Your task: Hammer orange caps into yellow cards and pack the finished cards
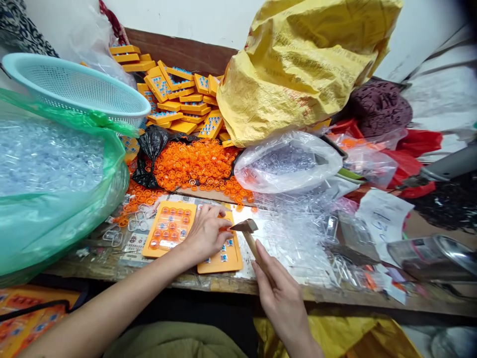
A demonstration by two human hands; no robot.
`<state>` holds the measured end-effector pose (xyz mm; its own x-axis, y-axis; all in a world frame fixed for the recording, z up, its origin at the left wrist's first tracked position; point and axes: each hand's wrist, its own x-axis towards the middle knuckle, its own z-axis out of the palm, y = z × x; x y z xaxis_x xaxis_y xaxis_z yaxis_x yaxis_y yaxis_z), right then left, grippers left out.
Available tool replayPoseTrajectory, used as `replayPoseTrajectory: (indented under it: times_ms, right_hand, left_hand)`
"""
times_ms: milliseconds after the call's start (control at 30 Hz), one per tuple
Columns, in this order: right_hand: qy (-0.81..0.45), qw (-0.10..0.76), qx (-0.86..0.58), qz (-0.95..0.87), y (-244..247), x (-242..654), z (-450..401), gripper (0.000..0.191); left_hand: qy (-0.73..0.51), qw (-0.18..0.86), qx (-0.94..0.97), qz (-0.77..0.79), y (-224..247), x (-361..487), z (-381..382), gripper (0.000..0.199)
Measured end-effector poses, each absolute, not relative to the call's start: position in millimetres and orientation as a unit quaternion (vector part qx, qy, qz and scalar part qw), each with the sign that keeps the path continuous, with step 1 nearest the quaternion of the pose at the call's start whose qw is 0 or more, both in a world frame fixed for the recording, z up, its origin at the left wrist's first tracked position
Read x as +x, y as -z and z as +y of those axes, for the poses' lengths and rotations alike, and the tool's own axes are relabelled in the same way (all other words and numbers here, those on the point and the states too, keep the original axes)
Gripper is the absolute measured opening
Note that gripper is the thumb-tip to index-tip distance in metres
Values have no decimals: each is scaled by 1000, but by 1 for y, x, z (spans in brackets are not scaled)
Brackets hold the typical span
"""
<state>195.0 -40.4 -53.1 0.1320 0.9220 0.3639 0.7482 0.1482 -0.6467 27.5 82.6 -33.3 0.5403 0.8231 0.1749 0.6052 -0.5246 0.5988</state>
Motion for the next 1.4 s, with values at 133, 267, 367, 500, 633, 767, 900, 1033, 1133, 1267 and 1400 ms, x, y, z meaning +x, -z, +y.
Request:
replayPoseTrajectory:
  times_ms: [133,267,367,500,633,767,900,1033,1133,1267,1400]
  right_hand:
    - [-85,370,-628,-679,39,194,-40,47]
    - [-70,386,-619,-681,34,192,-38,48]
    - [-104,342,-644,-676,37,192,-38,43]
    - [-180,374,-681,-603,46,195,-40,40]
    - [-231,489,-717,-441,57,197,-40,52]
    - [-280,553,-706,-343,60,195,-38,68]
    - [-282,565,-697,-339,57,194,-37,68]
    - [-278,560,-695,-355,59,196,-38,64]
    - [-263,550,-698,-377,62,198,-37,60]
    - [-253,514,-702,-423,59,199,-31,54]
    - [-237,470,-697,-487,48,196,-22,48]
  left_hand:
    - [-199,259,836,442,31,27,84,18]
    - [-194,251,836,448,31,27,84,18]
    - [-196,245,838,447,33,26,83,19]
    - [-195,252,838,443,31,22,82,21]
    - [-198,240,853,419,22,33,88,21]
    - [-123,210,894,375,15,65,98,17]
    - [-104,226,893,376,16,84,108,14]
    - [-158,252,864,407,15,62,123,28]
    - [-215,341,808,429,12,37,131,31]
    - [-220,388,799,402,15,26,125,38]
    - [-204,342,826,399,23,29,116,46]
